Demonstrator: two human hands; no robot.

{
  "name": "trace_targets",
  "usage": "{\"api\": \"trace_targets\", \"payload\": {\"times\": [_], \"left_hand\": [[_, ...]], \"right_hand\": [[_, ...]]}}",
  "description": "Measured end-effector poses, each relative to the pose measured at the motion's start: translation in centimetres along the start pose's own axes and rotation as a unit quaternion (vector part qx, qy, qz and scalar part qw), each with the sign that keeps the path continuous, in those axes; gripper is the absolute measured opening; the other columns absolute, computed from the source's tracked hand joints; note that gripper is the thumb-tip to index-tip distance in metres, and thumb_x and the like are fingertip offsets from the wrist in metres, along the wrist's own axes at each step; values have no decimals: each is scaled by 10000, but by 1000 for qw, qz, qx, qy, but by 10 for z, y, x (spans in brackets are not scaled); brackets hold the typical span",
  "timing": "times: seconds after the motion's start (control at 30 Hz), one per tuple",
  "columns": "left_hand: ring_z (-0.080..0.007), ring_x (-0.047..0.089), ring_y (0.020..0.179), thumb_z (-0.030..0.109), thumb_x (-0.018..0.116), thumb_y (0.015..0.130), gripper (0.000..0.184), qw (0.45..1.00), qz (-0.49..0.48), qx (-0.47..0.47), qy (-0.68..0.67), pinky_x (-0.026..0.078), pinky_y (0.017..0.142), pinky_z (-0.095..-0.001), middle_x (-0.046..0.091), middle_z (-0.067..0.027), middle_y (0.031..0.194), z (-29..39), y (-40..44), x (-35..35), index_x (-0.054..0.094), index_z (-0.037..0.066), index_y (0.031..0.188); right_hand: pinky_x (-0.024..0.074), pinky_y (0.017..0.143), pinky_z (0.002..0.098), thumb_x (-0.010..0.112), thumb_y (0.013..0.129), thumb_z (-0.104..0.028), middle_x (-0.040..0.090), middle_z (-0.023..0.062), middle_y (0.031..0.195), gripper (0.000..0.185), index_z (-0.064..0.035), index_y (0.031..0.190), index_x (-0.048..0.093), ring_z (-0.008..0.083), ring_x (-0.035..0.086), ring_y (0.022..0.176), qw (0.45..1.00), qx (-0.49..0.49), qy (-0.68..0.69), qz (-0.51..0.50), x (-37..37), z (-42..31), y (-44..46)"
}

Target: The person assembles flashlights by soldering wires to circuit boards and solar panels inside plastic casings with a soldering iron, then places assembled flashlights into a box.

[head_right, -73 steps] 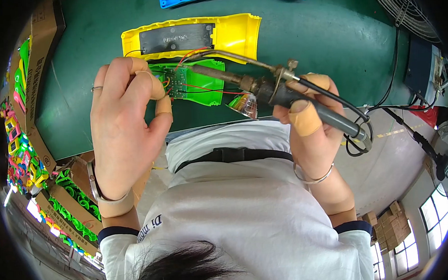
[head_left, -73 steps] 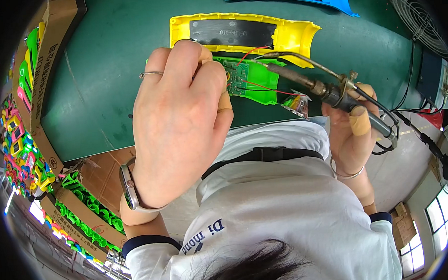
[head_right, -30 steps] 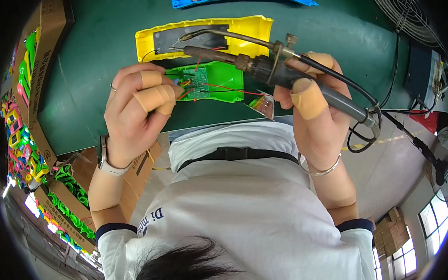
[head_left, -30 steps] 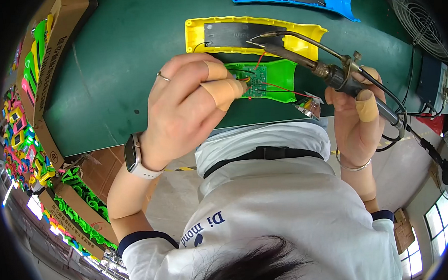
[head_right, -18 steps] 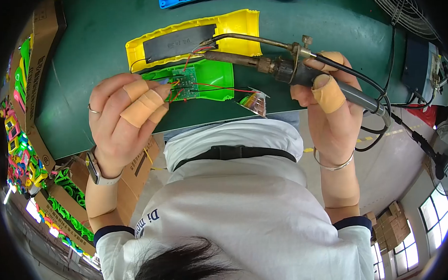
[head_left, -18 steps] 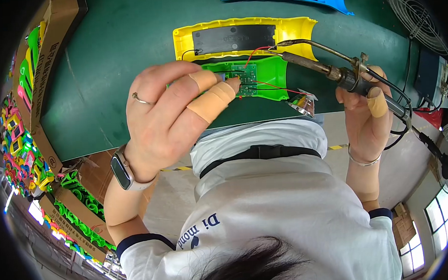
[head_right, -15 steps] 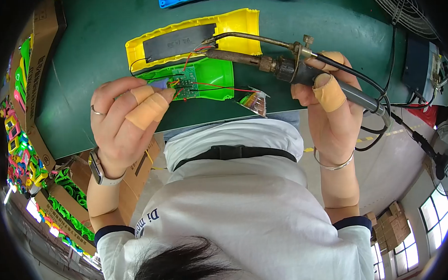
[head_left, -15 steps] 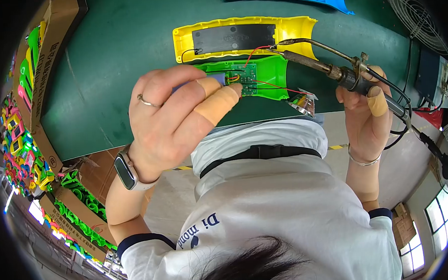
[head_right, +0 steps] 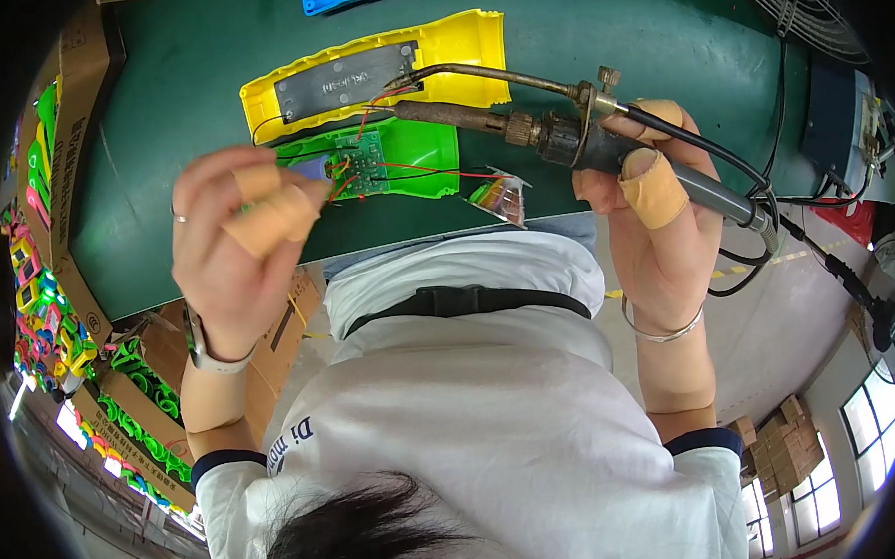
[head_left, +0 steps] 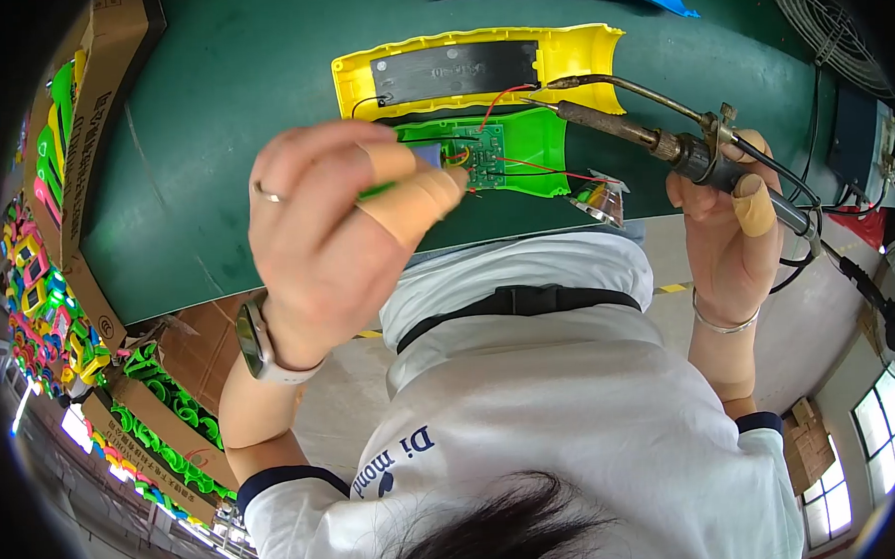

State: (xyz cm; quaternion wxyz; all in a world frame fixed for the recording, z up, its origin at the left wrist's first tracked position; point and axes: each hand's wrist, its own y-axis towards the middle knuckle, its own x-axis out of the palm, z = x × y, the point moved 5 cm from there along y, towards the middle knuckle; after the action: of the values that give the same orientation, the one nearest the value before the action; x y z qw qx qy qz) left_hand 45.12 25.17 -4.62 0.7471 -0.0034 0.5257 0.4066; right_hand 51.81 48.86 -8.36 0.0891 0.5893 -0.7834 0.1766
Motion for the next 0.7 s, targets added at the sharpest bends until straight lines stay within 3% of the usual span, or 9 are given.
{"api": "trace_targets", "payload": {"times": [0.17,0.5,0.7], "left_hand": [[-186,523,792,115,634,561,252,993,-13,81,80,455,668,-337,549,2,784,8,-4,10,641,119,813],[-197,547,741,83,630,541,253,997,-23,37,63,473,573,-273,543,-21,764,4,4,11,636,91,794],[-198,547,736,85,638,542,250,995,-34,33,84,474,561,-279,539,-24,759,7,6,13,634,99,792]], "right_hand": [[359,550,235,555,819,-147,502,65,787,250,47,975,549,139,486,637,999,27,-8,30,1,-1,1],[353,495,220,596,752,-76,524,63,782,230,67,932,581,129,504,567,997,64,-26,-18,-1,2,5],[424,535,210,595,732,-43,539,58,770,207,64,909,580,119,546,604,991,103,-87,-11,2,-1,8]]}}
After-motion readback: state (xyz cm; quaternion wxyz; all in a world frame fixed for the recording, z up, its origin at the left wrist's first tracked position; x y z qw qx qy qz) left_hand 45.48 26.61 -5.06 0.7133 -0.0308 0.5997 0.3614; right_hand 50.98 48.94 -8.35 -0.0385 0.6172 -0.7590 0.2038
